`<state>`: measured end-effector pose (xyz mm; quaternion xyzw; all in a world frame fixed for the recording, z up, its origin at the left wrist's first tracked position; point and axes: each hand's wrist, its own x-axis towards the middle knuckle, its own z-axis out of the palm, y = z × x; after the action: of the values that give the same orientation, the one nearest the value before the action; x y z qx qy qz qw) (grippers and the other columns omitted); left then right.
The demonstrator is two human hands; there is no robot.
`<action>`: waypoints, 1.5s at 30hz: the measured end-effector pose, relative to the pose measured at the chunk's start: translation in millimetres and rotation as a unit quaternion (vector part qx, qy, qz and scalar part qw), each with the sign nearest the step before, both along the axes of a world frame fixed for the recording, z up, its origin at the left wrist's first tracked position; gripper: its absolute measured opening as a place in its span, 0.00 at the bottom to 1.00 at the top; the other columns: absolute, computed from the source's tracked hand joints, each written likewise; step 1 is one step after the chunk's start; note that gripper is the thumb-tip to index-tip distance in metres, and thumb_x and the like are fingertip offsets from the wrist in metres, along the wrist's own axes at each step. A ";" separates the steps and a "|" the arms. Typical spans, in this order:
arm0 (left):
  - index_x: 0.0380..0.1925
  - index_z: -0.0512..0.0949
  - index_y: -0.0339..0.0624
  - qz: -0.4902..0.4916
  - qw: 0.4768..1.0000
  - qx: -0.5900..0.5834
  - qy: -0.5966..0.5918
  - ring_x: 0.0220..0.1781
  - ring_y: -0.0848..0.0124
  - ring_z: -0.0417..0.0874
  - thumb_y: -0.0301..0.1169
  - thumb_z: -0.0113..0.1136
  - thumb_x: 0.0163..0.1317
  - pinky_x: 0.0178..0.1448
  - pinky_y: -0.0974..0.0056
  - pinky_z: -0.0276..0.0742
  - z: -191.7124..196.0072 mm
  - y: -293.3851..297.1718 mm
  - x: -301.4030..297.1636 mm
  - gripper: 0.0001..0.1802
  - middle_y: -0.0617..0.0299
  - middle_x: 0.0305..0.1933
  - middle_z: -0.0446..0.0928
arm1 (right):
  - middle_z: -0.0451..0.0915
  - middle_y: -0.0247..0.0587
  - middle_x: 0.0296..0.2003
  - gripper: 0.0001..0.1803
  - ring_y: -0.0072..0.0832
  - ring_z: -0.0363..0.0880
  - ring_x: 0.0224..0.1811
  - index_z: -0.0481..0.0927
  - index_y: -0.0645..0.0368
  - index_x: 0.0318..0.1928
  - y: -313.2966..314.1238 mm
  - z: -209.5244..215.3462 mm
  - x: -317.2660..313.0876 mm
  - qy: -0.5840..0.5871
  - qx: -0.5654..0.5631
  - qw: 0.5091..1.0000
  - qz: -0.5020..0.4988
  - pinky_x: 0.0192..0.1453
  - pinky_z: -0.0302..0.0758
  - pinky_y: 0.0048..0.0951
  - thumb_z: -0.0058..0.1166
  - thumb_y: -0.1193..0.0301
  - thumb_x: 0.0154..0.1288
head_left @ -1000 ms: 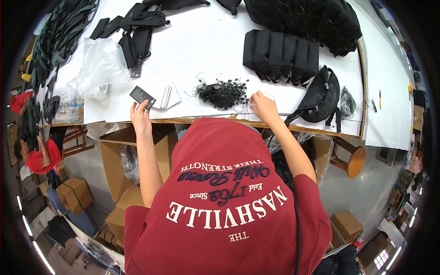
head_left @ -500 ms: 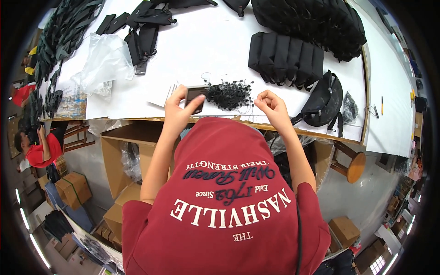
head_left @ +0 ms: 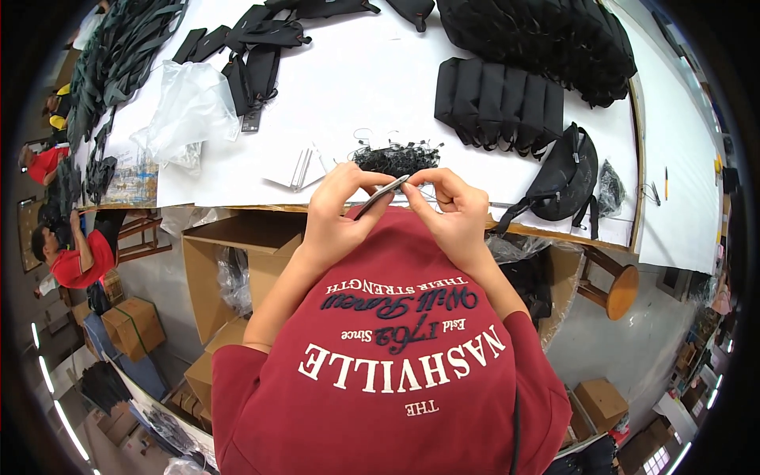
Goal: Assembling black fanny packs or bags by adding tags and checking zippers.
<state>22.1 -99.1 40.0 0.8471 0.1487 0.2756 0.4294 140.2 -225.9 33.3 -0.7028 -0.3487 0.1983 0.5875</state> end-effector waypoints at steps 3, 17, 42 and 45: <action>0.33 0.80 0.41 0.004 1.000 -0.018 -0.018 0.29 0.69 0.75 0.17 0.64 0.44 0.34 0.67 0.69 1.0 -2.1 0.6 0.13 0.61 0.27 0.73 | 0.59 0.25 0.12 0.05 0.10 0.51 0.15 0.80 0.61 0.32 1.6 -0.9 -1.7 -0.005 0.007 1.000 -0.005 0.18 0.47 0.19 0.61 0.75 0.55; 0.32 0.84 0.44 -0.043 0.993 -0.068 -0.084 0.32 0.71 0.75 0.14 0.65 0.37 0.35 0.69 0.71 4.7 -1.7 -4.2 0.18 0.62 0.32 0.74 | 0.62 0.25 0.12 0.08 0.12 0.53 0.13 0.82 0.58 0.32 -4.3 5.5 -4.0 0.040 0.069 0.997 -0.004 0.17 0.48 0.20 0.67 0.77 0.49; 0.36 0.75 0.37 -0.173 0.876 -0.429 0.135 0.37 0.81 0.74 0.33 0.55 0.65 0.43 0.73 0.70 -2.9 32.0 -5.3 0.09 0.66 0.34 0.77 | 0.72 0.33 0.15 0.06 0.28 0.70 0.15 0.80 0.54 0.29 15.9 7.3 20.4 -0.282 0.036 0.946 0.158 0.21 0.65 0.29 0.63 0.74 0.50; 0.35 0.76 0.37 -0.155 0.876 -0.435 0.139 0.36 0.81 0.74 0.32 0.56 0.64 0.42 0.74 0.69 -12.2 33.9 -7.9 0.09 0.67 0.32 0.76 | 0.71 0.32 0.14 0.07 0.27 0.69 0.15 0.80 0.54 0.31 20.1 0.3 19.0 -0.275 0.031 0.948 0.156 0.21 0.65 0.29 0.64 0.73 0.50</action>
<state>14.2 -65.2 27.8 0.6170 0.1788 -0.0073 0.7664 159.2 -205.8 33.6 -0.6485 -0.6075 0.0755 0.4523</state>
